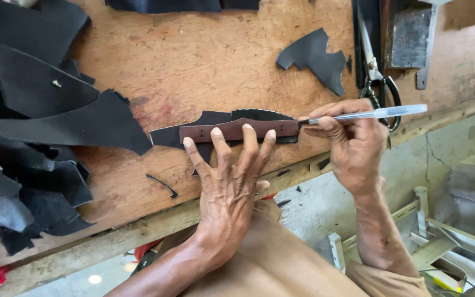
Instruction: The person selects black leather pieces from a pile, aligns them with a brown template, and uses shears to trim the leather to match the template shape. The person then uses a white pen to mark the template while it is placed on the leather.
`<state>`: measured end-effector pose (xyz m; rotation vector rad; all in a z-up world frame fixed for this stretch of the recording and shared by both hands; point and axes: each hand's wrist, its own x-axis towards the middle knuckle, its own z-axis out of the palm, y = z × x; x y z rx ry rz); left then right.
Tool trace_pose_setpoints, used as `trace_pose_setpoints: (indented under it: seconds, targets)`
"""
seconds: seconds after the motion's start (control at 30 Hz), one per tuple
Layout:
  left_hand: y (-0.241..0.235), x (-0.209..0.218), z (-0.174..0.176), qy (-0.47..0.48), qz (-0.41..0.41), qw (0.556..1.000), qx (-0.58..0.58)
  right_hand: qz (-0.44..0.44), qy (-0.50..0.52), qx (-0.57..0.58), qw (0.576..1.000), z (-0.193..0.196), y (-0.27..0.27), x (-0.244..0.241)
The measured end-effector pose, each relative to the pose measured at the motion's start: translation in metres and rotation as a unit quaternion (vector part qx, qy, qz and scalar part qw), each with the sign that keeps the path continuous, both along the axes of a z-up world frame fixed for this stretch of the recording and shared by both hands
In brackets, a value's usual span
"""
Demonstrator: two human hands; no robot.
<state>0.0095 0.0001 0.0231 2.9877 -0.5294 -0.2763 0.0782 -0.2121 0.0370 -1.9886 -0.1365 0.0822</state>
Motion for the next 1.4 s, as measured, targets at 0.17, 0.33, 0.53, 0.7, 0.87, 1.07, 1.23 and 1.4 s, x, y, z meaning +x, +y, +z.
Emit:
trace_pose_setpoints:
  seconds: [0.17,0.33,0.53,0.7,0.87,1.07,1.23,1.4]
  targets:
    - [-0.004,0.002,0.002,-0.003,-0.008,1.0,0.018,-0.02,0.002,0.008,1.0,-0.004,-0.001,-0.003]
    - [-0.01,0.009,0.005,0.019,0.0,1.0,0.023,-0.013,-0.001,-0.038,0.999,-0.007,-0.001,-0.002]
    - [-0.013,0.013,0.011,0.05,-0.033,0.994,0.09,-0.01,-0.008,-0.033,0.999,-0.004,-0.001,0.002]
    - [-0.014,0.013,0.008,0.049,-0.003,0.999,0.023,0.002,-0.036,-0.103,0.994,-0.001,0.001,0.009]
    - [-0.017,0.012,0.003,0.051,0.014,0.999,0.003,0.041,-0.092,-0.169,0.98,0.002,-0.003,0.009]
    - [-0.017,0.013,0.002,0.047,0.007,0.999,0.017,0.067,-0.057,-0.119,0.989,-0.004,0.0,0.014]
    - [-0.017,0.014,0.004,0.051,0.009,0.999,0.007,0.086,-0.084,-0.163,0.979,0.001,-0.003,0.016]
    - [-0.015,0.013,0.005,0.04,-0.005,0.998,0.044,0.093,-0.059,-0.137,0.984,-0.003,0.0,0.021]
